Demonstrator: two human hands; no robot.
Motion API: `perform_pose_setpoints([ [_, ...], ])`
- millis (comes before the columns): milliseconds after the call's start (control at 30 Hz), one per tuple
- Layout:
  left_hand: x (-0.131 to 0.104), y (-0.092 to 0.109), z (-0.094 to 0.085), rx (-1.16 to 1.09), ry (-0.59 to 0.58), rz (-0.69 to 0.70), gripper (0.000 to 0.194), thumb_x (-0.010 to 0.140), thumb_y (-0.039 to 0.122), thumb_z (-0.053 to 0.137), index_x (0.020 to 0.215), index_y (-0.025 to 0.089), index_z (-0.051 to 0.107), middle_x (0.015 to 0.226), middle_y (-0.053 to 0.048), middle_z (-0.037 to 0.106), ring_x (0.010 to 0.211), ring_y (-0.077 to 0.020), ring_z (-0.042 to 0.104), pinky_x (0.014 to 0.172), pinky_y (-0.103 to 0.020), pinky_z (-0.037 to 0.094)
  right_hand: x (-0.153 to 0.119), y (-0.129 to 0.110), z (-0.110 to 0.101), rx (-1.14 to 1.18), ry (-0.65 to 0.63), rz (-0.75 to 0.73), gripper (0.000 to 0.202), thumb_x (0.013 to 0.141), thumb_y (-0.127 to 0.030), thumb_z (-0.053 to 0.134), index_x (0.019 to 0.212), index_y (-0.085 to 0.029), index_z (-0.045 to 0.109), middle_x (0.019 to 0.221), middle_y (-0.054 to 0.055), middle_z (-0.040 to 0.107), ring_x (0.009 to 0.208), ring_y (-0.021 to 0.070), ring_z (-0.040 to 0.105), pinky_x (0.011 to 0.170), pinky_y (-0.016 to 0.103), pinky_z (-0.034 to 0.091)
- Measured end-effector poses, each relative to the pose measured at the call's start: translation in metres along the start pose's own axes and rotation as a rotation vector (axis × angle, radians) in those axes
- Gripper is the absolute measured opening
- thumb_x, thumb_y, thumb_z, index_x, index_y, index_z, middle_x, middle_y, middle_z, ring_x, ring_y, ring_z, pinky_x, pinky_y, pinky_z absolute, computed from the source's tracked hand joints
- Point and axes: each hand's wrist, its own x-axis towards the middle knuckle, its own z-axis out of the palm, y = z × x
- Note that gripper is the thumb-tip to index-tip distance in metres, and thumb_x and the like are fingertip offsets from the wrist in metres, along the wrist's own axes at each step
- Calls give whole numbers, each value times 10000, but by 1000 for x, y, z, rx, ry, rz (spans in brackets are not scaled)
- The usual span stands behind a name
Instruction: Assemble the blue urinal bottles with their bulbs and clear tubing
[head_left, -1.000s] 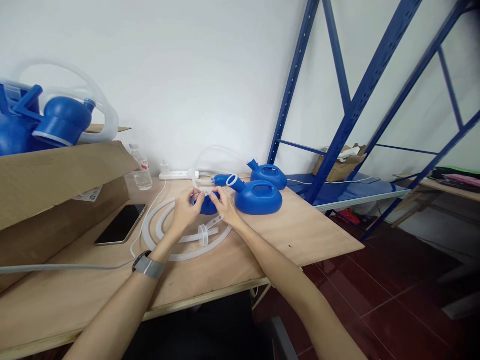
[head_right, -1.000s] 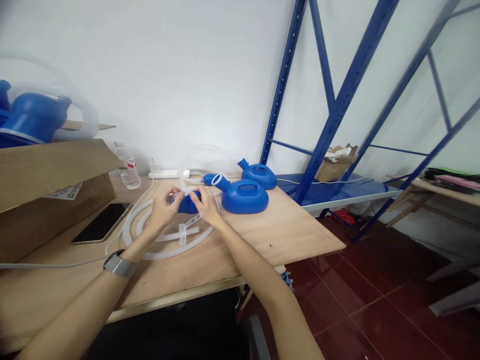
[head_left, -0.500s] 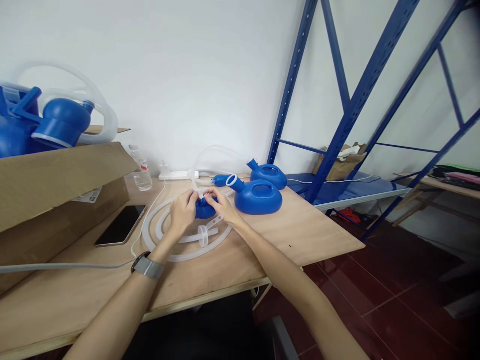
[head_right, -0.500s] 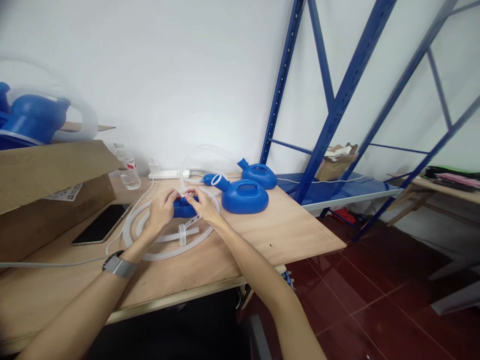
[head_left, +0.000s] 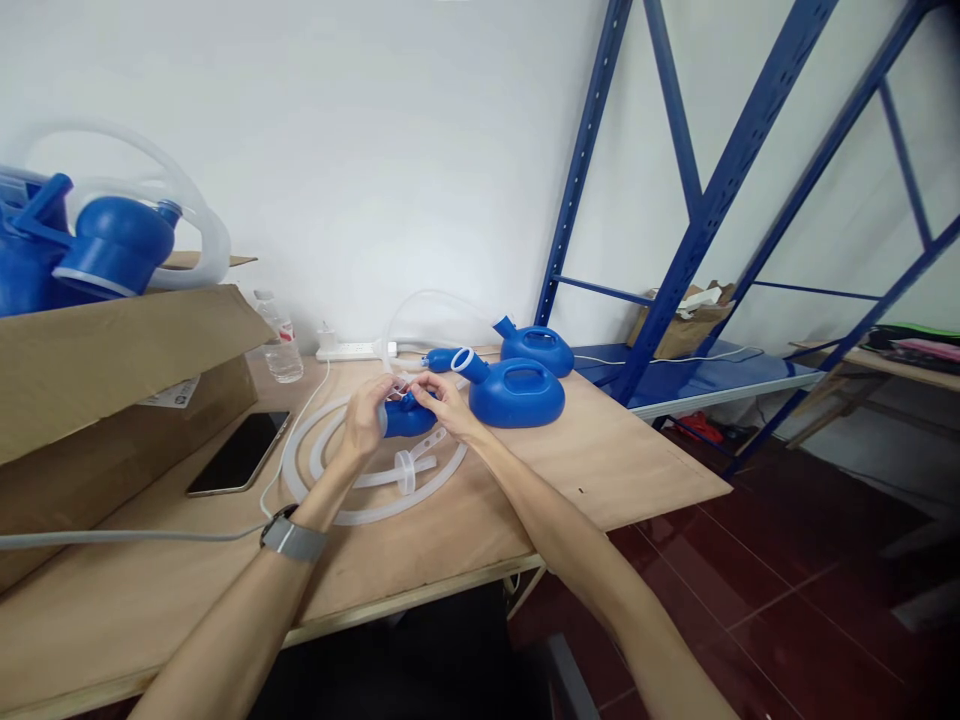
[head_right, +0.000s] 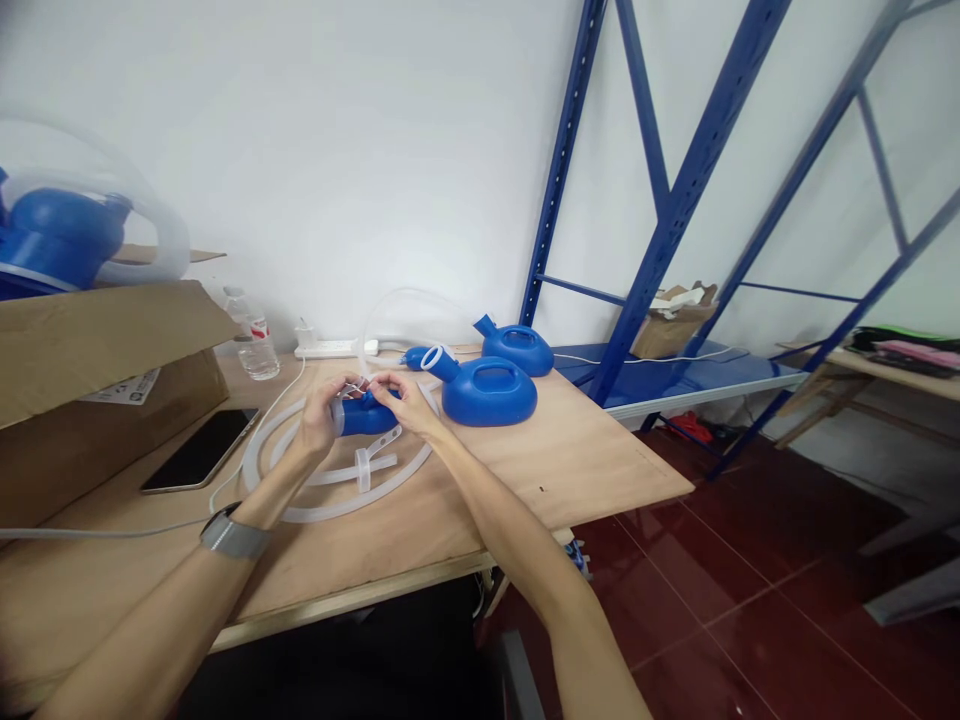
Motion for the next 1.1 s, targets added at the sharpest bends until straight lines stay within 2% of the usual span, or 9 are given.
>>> perform_pose_setpoints([
  [133, 3, 1, 4, -106, 17, -119, 351, 819, 524, 575, 844, 205, 721, 920, -83, 757, 855, -252, 666, 856, -373, 530, 2, 6, -6, -5, 4, 34, 496, 794, -685, 769, 853, -219, 608, 858, -1, 603, 812, 154, 561, 793, 286, 483],
  [267, 3, 1, 7, -107, -15, -198, 414, 747, 573, 727, 893, 186, 749, 964, -92, 784, 962, -279, 707, 914, -378, 533, 2, 9, -13, -21, 10, 87, 496, 785, -692, 750, 828, -219, 607, 795, -14, 567, 724, 138, 494, 700, 277, 442],
  [367, 3, -1, 7, -128, -43, -230, 491, 743, 651, 736, 901, 188, 774, 966, -108, 797, 972, -293, 720, 934, -398, 537, 2, 7, -17, -19, 42, 85, 474, 782, -671, 751, 809, -216, 621, 769, -17, 563, 710, 137, 488, 686, 276, 429],
  [467, 3, -3, 6, -133, -45, -243, 478, 694, 657, 783, 844, 203, 774, 923, -98, 796, 940, -291, 714, 919, -397, 536, 1, 5, -16, -26, 67, 93, 464, 758, -656, 768, 779, -213, 629, 755, -16, 574, 713, 140, 500, 676, 274, 423],
  [633, 3, 0, 6, -136, -120, -241, 479, 727, 694, 722, 740, 215, 713, 847, -69, 762, 874, -267, 685, 874, -380, 539, 0, 6, -11, 58, 98, 174, 464, 735, -648, 786, 776, -215, 622, 790, 4, 660, 756, 163, 583, 683, 273, 442],
  [733, 2, 3, 7, -176, -137, -232, 476, 725, 674, 754, 770, 203, 711, 874, -73, 763, 876, -259, 693, 880, -381, 546, 2, 9, -9, 77, 98, 160, 433, 725, -603, 816, 780, -214, 636, 814, 11, 695, 794, 173, 624, 712, 275, 471],
  [900, 1, 5, 8, -297, -56, -257, 544, 631, 567, 899, 999, 192, 756, 1042, -104, 796, 1008, -278, 731, 959, -416, 560, 6, 16, -12, -11, 120, 107, 368, 755, -541, 795, 729, -203, 655, 791, 7, 695, 782, 160, 624, 757, 280, 492],
  [1100, 1, 4, 5, -278, -63, -313, 393, 603, 457, 877, 865, 181, 780, 988, -113, 805, 992, -291, 733, 967, -437, 556, 6, 22, -12, -45, 131, 100, 361, 738, -528, 821, 754, -199, 671, 774, -1, 678, 765, 156, 620, 737, 274, 497],
])
